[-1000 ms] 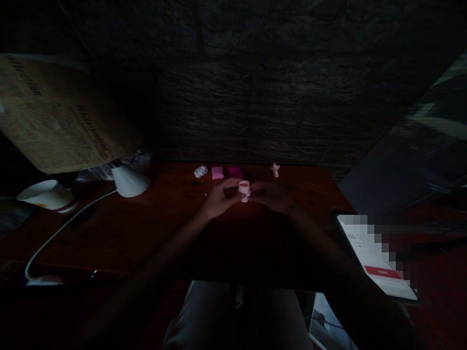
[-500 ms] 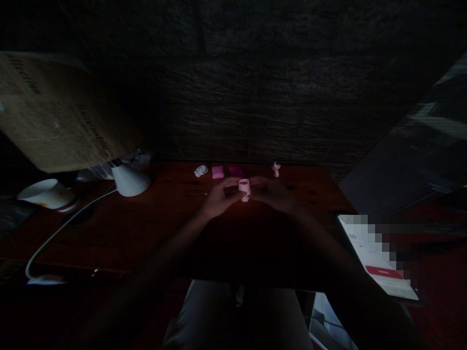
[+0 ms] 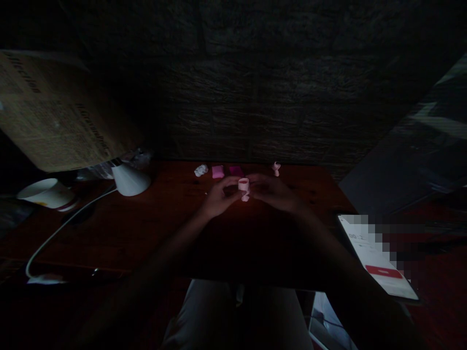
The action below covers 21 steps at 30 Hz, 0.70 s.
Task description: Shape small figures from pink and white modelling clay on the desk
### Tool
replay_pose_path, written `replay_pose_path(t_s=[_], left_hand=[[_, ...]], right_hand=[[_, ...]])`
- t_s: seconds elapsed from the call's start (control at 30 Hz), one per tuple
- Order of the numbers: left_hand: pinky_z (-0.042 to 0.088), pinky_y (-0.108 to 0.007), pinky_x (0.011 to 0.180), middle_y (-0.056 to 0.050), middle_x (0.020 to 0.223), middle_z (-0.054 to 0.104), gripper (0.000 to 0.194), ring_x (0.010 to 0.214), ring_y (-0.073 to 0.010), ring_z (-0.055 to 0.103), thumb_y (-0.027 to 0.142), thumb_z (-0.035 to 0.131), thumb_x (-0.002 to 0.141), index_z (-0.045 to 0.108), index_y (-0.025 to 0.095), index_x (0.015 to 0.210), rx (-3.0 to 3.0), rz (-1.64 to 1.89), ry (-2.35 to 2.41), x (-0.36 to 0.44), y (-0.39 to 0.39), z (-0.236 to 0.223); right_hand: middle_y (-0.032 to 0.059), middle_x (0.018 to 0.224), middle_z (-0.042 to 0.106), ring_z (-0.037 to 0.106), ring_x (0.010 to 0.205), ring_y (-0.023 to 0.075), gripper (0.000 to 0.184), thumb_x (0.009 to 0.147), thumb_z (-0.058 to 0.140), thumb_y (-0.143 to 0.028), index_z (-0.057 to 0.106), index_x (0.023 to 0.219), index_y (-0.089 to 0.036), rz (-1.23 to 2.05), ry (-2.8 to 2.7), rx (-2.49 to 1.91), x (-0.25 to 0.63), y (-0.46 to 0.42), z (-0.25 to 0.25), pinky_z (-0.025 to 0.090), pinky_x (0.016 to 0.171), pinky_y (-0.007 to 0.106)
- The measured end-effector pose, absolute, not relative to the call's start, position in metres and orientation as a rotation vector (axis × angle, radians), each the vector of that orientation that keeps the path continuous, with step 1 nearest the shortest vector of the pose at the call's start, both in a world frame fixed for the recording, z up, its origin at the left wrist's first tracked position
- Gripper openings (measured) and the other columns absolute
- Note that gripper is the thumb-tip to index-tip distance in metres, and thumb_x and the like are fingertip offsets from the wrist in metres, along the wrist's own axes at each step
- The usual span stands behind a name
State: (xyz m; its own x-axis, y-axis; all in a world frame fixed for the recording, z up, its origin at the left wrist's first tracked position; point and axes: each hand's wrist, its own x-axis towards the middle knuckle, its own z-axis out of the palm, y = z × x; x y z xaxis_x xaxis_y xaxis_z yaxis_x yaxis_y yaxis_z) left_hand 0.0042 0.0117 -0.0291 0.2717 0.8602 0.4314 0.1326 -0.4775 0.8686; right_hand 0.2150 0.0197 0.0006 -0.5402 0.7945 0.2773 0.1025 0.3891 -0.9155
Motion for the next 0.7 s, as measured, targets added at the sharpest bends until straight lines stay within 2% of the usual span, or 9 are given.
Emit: replay_pose_path(t_s=[0.17,0.3,0.57,0.7], left_hand=[[0.055,-0.042,0.100,-0.012,0.119,0.074,0.033,0.111,-0.0234,0.070,0.025,0.076,0.082,0.066,0.016,0.112,1.830,1.220,0.859,0.0039,0.0113,-0.0288],[0.055,-0.043,0.100,-0.012,0.118,0.074,0.033,0.110,-0.0241,0.071,0.026,0.076,0.081,0.066,0.016,0.111,1.798,1.209,0.838,0.0045,0.0111,-0.0289],[0.054,-0.043,0.102,-0.011,0.117,0.075,0.032,0.110,-0.0225,0.071,0.025,0.076,0.081,0.066,0.017,0.110,1.838,1.234,0.878,0.0044,0.0131,-0.0319],[0.054,-0.043,0.102,-0.011,0.117,0.075,0.032,0.110,-0.0223,0.071,0.022,0.077,0.080,0.065,0.017,0.109,1.834,1.229,0.896,0.0041,0.0131,-0.0325]], right_hand=[[0.0081,0.120,0.073,0.070,0.107,0.0232,0.034,0.086,0.069,-0.040,0.070,0.114,-0.021,1.081,-1.894,-0.787,0.2130,0.0192,-0.0012,0.055,0.094,0.039],[0.0072,0.113,0.075,0.071,0.101,0.0223,0.032,0.087,0.068,-0.041,0.071,0.112,-0.020,1.054,-1.919,-0.806,0.2110,0.0174,-0.0013,0.056,0.090,0.037],[0.0044,0.102,0.077,0.073,0.093,0.0210,0.029,0.087,0.068,-0.039,0.072,0.110,-0.022,0.983,-1.913,-0.854,0.2060,0.0168,-0.0064,0.056,0.086,0.034],[0.0053,0.104,0.077,0.074,0.093,0.0213,0.025,0.089,0.066,-0.036,0.072,0.108,-0.021,0.913,-1.961,-0.872,0.2058,0.0140,-0.0024,0.056,0.085,0.035]])
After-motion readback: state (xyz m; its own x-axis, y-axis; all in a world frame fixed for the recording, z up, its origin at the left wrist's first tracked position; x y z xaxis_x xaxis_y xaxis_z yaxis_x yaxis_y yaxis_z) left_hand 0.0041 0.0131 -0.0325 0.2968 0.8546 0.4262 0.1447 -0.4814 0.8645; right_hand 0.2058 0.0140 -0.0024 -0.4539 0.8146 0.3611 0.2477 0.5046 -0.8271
